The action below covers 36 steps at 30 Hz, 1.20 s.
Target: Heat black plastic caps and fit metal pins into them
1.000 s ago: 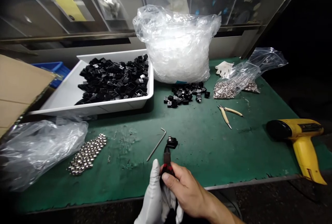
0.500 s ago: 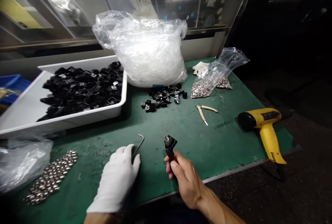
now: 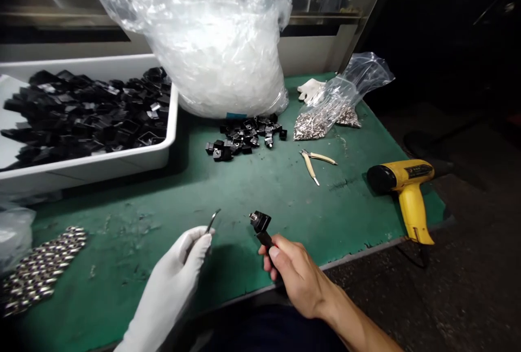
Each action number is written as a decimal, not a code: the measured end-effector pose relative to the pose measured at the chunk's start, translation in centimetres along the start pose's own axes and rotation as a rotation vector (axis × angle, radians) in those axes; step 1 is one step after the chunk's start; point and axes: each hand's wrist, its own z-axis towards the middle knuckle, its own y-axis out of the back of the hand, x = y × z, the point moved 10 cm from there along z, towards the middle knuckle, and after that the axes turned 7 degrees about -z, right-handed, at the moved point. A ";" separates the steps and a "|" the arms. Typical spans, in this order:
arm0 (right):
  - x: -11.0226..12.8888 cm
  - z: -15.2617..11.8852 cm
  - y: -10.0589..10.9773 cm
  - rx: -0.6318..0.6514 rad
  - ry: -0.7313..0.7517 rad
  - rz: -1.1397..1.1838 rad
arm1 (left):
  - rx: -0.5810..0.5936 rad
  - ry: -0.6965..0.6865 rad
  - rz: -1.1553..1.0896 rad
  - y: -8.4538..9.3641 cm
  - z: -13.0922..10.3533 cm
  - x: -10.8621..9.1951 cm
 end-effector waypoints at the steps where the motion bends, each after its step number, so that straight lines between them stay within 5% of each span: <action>1: 0.2 0.0 0.0 0.005 -0.001 -0.038 | 0.033 0.059 -0.112 -0.5 -0.8 0.1; 6: 1.3 0.1 -0.5 0.039 0.010 -0.277 | 0.057 0.198 -0.404 -0.9 -3.3 0.2; 20: 2.9 0.3 -1.7 0.109 -0.013 -0.661 | 0.067 0.190 -0.458 -1.2 -3.5 1.8; 28: 3.4 -0.1 -1.7 0.166 -0.121 -0.743 | 0.286 0.505 -0.952 -5.0 -5.1 4.3; 36: 4.5 -1.4 -0.9 0.155 -0.142 -0.927 | 0.341 0.555 -1.164 -6.4 -5.7 4.9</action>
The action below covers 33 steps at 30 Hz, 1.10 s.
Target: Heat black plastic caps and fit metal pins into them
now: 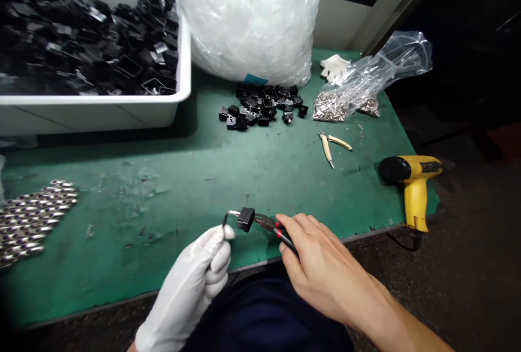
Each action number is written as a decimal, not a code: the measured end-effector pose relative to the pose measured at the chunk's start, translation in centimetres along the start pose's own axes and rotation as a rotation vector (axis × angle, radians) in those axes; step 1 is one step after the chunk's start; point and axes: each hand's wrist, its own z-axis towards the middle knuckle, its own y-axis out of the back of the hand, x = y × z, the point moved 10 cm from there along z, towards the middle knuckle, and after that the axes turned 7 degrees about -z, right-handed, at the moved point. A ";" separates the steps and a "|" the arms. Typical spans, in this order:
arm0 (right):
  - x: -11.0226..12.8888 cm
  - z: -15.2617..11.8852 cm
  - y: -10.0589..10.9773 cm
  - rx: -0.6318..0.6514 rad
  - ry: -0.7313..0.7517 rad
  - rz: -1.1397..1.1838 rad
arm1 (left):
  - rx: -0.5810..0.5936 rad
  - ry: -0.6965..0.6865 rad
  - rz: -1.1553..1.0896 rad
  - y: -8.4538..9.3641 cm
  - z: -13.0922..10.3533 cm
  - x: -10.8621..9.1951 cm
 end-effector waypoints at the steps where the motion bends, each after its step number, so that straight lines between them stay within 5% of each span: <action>1: 0.0 -0.2 0.2 -0.015 -0.004 -0.029 | 0.009 0.003 -0.012 -0.1 0.1 0.1; 7: 0.0 -1.1 1.7 -0.142 -0.012 -0.169 | 0.024 0.007 -0.078 -0.4 0.5 0.5; 14: -0.8 -1.9 2.0 -0.122 -0.040 -0.050 | 0.022 0.038 -0.125 -0.8 0.5 1.0; 19: -0.5 -1.8 1.0 -0.037 -0.020 0.162 | -0.031 -0.042 0.031 -0.5 0.1 0.4; 33: 0.1 -1.0 1.0 -0.047 -0.002 0.089 | -0.124 -0.132 0.327 0.3 -0.5 0.0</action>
